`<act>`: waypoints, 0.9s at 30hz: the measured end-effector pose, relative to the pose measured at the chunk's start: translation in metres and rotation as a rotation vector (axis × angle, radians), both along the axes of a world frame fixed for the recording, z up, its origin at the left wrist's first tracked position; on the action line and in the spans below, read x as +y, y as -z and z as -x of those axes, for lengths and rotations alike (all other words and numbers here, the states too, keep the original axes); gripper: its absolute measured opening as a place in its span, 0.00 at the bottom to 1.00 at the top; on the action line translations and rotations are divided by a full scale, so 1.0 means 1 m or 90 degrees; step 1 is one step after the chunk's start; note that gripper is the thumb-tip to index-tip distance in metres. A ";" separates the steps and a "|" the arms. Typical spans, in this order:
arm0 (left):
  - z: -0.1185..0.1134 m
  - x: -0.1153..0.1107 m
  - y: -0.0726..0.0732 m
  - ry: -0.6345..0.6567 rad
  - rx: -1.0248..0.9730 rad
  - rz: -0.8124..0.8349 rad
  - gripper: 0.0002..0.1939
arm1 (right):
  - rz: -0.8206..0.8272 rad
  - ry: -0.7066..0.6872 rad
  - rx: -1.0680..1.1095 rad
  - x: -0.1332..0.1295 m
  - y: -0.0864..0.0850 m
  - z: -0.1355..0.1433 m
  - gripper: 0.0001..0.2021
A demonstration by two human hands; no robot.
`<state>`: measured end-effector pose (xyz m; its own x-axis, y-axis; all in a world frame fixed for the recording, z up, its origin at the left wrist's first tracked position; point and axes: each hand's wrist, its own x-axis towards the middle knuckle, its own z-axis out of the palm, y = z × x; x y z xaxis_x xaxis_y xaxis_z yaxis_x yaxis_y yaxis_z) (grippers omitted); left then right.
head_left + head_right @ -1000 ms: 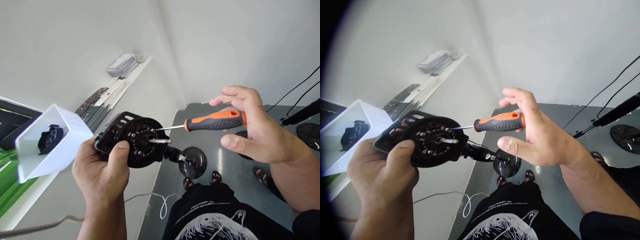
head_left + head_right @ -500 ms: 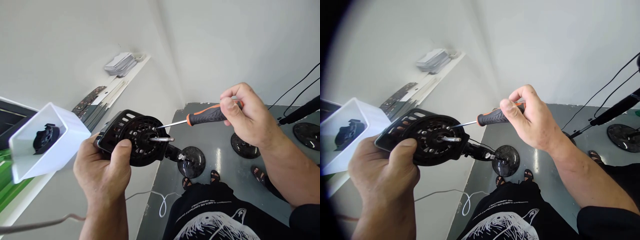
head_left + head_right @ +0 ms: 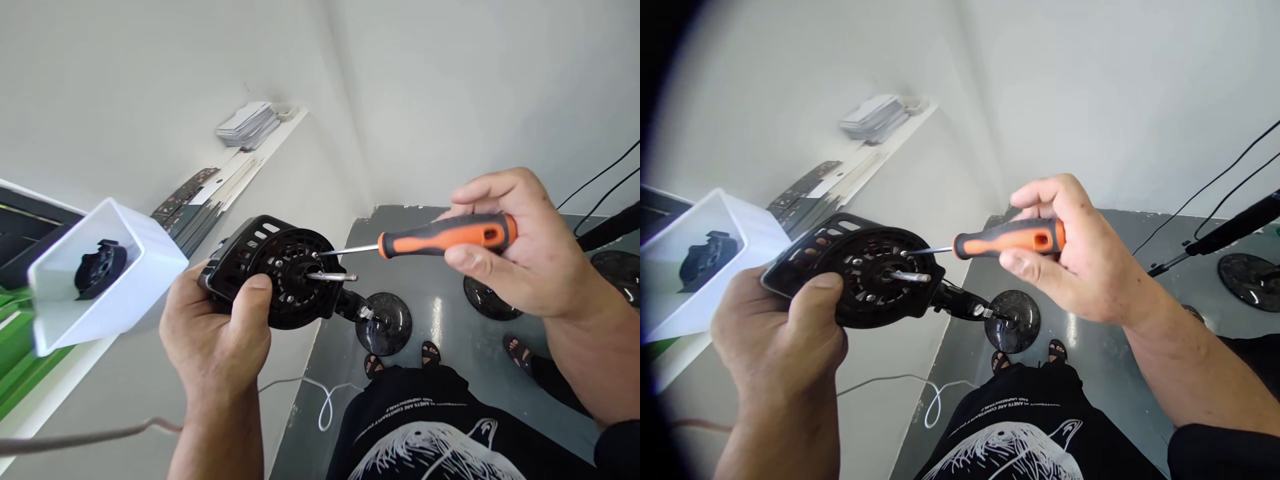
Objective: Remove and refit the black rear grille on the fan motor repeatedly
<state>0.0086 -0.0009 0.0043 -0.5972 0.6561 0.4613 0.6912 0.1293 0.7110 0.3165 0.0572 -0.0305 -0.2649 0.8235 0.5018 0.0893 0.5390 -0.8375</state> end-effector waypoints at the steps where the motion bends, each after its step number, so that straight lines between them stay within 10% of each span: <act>1: 0.000 0.000 0.000 -0.002 0.006 0.004 0.27 | 0.024 0.018 -0.002 0.001 0.000 0.000 0.13; 16: 0.001 -0.002 0.000 -0.009 0.014 -0.002 0.27 | -0.029 -0.034 -0.042 0.000 -0.004 -0.004 0.28; 21: 0.000 -0.002 0.000 -0.013 0.014 0.005 0.28 | 0.054 0.061 -0.025 0.004 -0.006 0.002 0.15; 27: -0.001 -0.001 0.000 -0.017 0.014 0.015 0.29 | -0.029 -0.044 -0.026 0.004 -0.006 -0.003 0.24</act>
